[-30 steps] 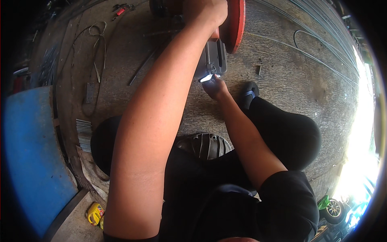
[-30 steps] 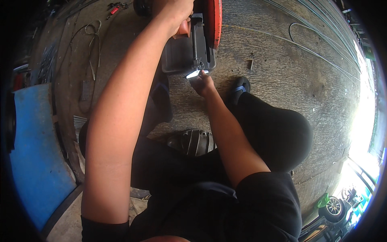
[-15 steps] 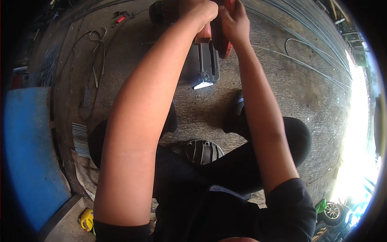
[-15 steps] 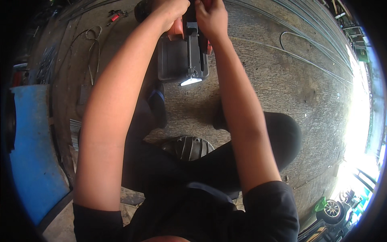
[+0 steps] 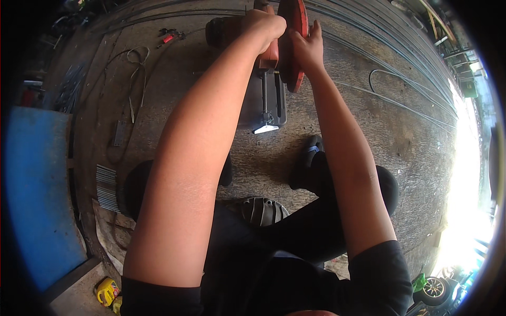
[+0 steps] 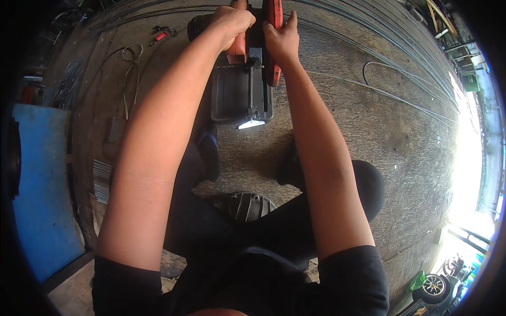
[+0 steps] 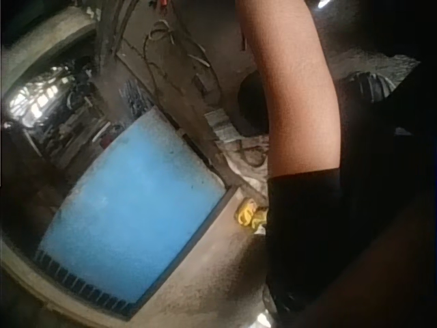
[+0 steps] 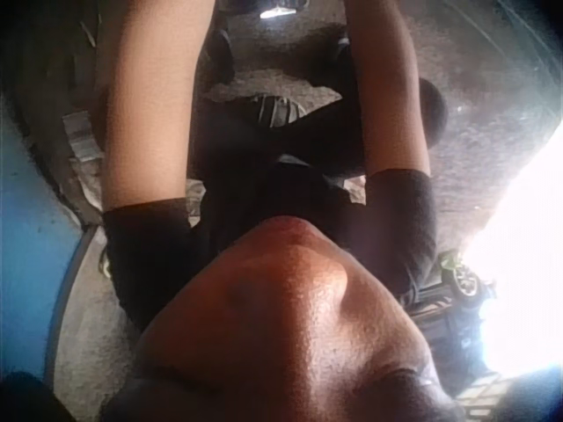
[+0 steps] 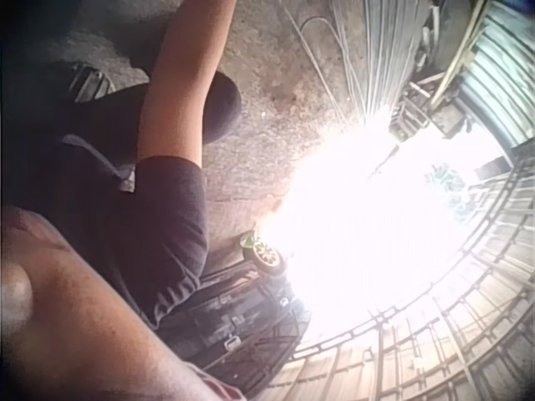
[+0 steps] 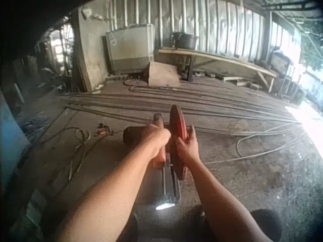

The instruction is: The person is using a chop saw to cut metal rods to a specific length.

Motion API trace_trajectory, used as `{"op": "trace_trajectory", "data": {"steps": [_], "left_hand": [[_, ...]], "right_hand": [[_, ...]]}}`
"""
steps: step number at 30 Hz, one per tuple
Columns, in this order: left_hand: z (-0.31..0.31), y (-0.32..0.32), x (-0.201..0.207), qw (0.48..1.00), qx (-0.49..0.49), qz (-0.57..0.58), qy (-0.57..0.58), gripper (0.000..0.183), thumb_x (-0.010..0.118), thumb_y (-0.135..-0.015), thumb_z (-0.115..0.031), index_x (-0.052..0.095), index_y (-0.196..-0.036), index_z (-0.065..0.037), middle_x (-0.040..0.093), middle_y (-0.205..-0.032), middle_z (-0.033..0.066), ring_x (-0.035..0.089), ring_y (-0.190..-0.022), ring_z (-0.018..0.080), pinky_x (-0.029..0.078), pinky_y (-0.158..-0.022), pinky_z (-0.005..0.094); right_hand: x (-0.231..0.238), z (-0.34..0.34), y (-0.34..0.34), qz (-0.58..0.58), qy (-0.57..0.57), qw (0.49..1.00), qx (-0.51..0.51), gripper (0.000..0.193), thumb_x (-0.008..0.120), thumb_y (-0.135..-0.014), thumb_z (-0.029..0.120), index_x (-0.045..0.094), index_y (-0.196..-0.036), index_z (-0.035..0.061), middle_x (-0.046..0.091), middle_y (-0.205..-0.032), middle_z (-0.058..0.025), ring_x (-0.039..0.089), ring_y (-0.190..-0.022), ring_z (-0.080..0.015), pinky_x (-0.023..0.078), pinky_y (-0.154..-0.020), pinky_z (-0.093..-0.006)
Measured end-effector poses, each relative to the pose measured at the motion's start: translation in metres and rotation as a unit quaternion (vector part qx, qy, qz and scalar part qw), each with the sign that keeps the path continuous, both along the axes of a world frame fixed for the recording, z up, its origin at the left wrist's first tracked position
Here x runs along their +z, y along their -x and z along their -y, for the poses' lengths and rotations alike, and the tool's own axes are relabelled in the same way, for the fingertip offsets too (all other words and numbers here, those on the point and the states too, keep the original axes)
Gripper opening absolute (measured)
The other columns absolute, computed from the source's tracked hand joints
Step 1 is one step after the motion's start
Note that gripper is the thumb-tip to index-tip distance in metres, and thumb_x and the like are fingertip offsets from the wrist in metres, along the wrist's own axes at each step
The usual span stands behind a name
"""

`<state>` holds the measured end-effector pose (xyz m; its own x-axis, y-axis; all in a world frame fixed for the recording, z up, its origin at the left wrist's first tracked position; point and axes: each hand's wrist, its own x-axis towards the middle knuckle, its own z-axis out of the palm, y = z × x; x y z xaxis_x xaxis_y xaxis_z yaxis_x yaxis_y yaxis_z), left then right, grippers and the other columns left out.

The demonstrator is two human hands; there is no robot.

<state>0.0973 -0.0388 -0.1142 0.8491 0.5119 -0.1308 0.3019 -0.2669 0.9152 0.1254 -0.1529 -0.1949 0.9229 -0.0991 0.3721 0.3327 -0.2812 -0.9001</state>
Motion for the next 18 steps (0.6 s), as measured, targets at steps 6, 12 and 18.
{"op": "trace_trajectory", "data": {"steps": [6,12,18], "left_hand": [[0.003,0.019,-0.008,0.998,-0.034,-0.023,-0.049,0.032,0.056,-0.065,-0.005,0.063,-0.091,0.011,0.064,-0.098,0.0284,0.064,-0.098,0.0343,0.050,-0.084,0.0336],[0.005,0.028,-0.014,0.997,-0.022,-0.034,-0.058,0.032,0.056,-0.067,-0.006,0.062,-0.093,0.012,0.063,-0.099,0.0304,0.062,-0.100,0.0368,0.049,-0.088,0.0367],[0.006,0.037,-0.022,0.995,-0.040,-0.050,-0.079,0.032,0.057,-0.067,-0.008,0.063,-0.092,0.012,0.062,-0.099,0.0320,0.061,-0.101,0.0383,0.048,-0.090,0.0383]], "right_hand": [[-0.014,0.013,0.003,-0.055,0.037,0.992,0.111,0.064,0.061,-0.075,0.027,0.042,-0.130,-0.0002,0.063,-0.102,-0.0246,0.061,-0.099,-0.0368,0.046,-0.086,-0.0404],[-0.029,0.011,0.015,-0.040,0.013,0.995,0.087,0.065,0.061,-0.076,0.027,0.041,-0.131,-0.0018,0.059,-0.112,-0.0269,0.058,-0.107,-0.0392,0.045,-0.090,-0.0396],[-0.012,0.015,0.010,-0.073,0.037,0.993,0.083,0.066,0.064,-0.079,0.035,0.044,-0.130,-0.0022,0.060,-0.111,-0.0267,0.057,-0.108,-0.0389,0.044,-0.090,-0.0386]]}}
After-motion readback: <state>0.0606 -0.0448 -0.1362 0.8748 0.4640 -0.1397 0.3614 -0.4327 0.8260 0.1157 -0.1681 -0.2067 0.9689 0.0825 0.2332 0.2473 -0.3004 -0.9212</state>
